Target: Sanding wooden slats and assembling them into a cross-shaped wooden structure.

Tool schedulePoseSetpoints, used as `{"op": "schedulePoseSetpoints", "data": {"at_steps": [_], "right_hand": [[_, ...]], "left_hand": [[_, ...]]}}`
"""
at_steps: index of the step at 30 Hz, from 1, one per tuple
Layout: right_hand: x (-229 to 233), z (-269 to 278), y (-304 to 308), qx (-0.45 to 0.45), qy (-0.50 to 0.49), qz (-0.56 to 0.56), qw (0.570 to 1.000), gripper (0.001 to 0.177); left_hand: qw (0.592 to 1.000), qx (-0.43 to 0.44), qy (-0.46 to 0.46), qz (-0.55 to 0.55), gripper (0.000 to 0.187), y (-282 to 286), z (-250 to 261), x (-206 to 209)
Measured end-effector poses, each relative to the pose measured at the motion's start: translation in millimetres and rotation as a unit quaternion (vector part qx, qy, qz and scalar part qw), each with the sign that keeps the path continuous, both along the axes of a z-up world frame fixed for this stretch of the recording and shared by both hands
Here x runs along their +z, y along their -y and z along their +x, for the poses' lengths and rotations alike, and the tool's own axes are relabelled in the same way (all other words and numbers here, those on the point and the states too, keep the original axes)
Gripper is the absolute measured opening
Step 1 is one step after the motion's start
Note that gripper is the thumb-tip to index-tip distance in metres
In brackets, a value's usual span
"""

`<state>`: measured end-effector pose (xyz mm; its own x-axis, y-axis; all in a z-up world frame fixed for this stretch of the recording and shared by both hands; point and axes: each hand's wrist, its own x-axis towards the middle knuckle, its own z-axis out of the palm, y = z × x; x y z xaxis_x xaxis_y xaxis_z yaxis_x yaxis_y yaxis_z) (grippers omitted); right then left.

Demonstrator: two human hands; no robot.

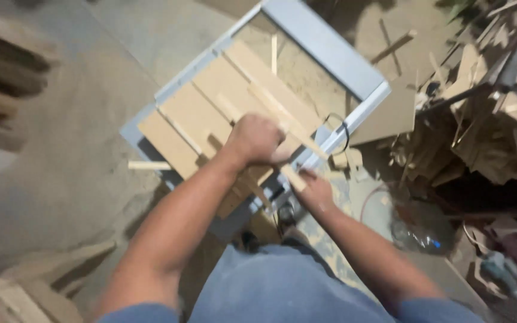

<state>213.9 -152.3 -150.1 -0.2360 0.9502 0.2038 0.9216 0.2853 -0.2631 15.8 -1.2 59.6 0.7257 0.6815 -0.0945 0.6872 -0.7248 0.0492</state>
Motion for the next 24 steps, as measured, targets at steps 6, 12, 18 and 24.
{"op": "schedulePoseSetpoints", "data": {"at_steps": [6, 12, 18, 24], "right_hand": [[-20.8, 107.7, 40.5, -0.347, -0.172, -0.372, 0.844, 0.062], [58.8, 86.7, 37.1, -0.375, -0.335, -0.336, 0.796, 0.039], [18.7, 80.7, 53.7, -0.381, -0.735, -0.246, 0.505, 0.022], [-27.4, 101.6, 55.9, -0.408, -0.726, -0.223, 0.506, 0.026]], "left_hand": [[0.992, 0.003, 0.109, 0.065, 0.051, -7.0, -9.9, -58.8], [0.898, 0.04, 0.378, 0.221, 0.062, -19.0, 7.2, -59.7], [0.874, 0.173, 0.405, 0.207, 0.096, 21.9, -16.4, -83.3], [0.877, 0.216, 0.386, 0.188, 0.101, 70.7, -59.9, -108.1]]}}
